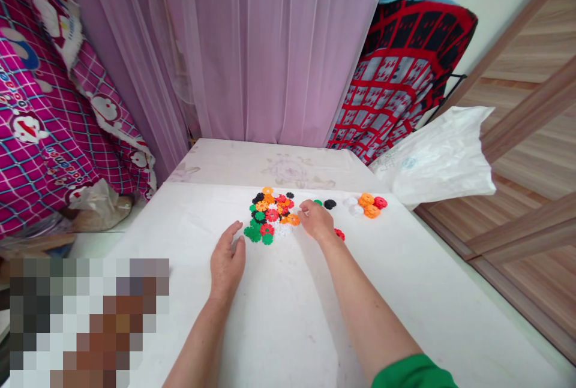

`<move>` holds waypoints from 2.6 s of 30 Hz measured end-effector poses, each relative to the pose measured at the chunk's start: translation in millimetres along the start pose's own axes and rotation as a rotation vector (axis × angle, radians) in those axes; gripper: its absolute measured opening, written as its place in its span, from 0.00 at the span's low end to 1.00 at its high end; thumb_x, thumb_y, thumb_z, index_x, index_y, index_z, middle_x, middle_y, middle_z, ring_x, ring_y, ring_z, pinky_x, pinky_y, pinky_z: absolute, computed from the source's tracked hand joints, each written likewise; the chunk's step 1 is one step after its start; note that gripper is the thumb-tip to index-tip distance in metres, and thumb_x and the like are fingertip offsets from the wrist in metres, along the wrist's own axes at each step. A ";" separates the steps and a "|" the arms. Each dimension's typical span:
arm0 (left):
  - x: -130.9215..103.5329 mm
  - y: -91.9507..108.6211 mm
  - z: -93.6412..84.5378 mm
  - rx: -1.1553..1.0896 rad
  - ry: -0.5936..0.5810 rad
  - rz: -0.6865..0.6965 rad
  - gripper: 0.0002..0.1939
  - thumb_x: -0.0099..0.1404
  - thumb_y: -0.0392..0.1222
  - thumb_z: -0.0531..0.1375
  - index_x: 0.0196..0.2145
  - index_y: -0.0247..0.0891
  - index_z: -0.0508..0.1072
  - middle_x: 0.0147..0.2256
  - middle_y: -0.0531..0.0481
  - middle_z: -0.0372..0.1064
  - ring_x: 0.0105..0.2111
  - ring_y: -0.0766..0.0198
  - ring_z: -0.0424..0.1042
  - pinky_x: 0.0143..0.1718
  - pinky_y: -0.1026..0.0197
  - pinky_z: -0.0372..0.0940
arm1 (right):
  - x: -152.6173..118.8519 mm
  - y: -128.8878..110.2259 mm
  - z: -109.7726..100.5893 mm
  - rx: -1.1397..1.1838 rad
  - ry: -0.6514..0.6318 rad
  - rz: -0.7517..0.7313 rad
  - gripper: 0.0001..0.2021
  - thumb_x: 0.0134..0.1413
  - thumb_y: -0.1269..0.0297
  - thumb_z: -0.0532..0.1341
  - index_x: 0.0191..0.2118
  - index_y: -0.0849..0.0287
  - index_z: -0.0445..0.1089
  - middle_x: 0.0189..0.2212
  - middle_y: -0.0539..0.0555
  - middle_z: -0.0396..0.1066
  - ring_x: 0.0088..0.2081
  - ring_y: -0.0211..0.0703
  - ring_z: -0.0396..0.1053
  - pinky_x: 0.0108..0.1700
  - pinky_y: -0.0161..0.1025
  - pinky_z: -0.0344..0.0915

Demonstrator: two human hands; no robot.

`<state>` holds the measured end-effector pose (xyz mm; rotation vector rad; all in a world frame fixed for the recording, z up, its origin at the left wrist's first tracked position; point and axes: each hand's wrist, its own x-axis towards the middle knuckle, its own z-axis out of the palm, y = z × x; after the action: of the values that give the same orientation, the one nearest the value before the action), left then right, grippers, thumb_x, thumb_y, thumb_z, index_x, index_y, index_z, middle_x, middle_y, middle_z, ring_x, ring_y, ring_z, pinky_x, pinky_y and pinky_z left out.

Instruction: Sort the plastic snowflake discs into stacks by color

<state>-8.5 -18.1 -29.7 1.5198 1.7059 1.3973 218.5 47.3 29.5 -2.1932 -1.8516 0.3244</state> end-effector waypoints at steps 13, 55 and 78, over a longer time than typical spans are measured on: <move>0.3 0.7 -0.4 -0.001 0.007 0.009 0.18 0.63 0.42 0.54 0.50 0.42 0.72 0.53 0.47 0.71 0.54 0.59 0.68 0.59 0.52 0.60 | -7.1 -9.7 5.4 -0.258 -0.059 -0.139 0.15 0.54 0.61 0.59 0.47 0.56 0.70 0.43 0.56 0.75 0.47 0.49 0.68 0.45 0.39 0.60; 1.8 0.6 -1.5 -0.004 0.010 -0.016 0.18 0.63 0.43 0.55 0.49 0.43 0.73 0.53 0.48 0.71 0.54 0.58 0.68 0.59 0.52 0.61 | -28.9 46.2 -25.6 -0.314 -0.085 -0.263 0.19 0.52 0.60 0.58 0.50 0.55 0.69 0.43 0.55 0.75 0.49 0.49 0.65 0.46 0.40 0.54; 0.5 -2.0 -0.9 -0.014 0.006 -0.025 0.17 0.63 0.43 0.55 0.49 0.44 0.73 0.53 0.48 0.71 0.55 0.58 0.68 0.60 0.52 0.60 | -8.1 0.3 2.3 -0.296 -0.061 -0.374 0.13 0.54 0.65 0.58 0.45 0.57 0.71 0.40 0.57 0.75 0.44 0.47 0.70 0.45 0.39 0.58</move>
<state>-10.3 -17.7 -31.0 1.4839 1.7089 1.3995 216.7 39.4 27.3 -1.9594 -2.4206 0.0453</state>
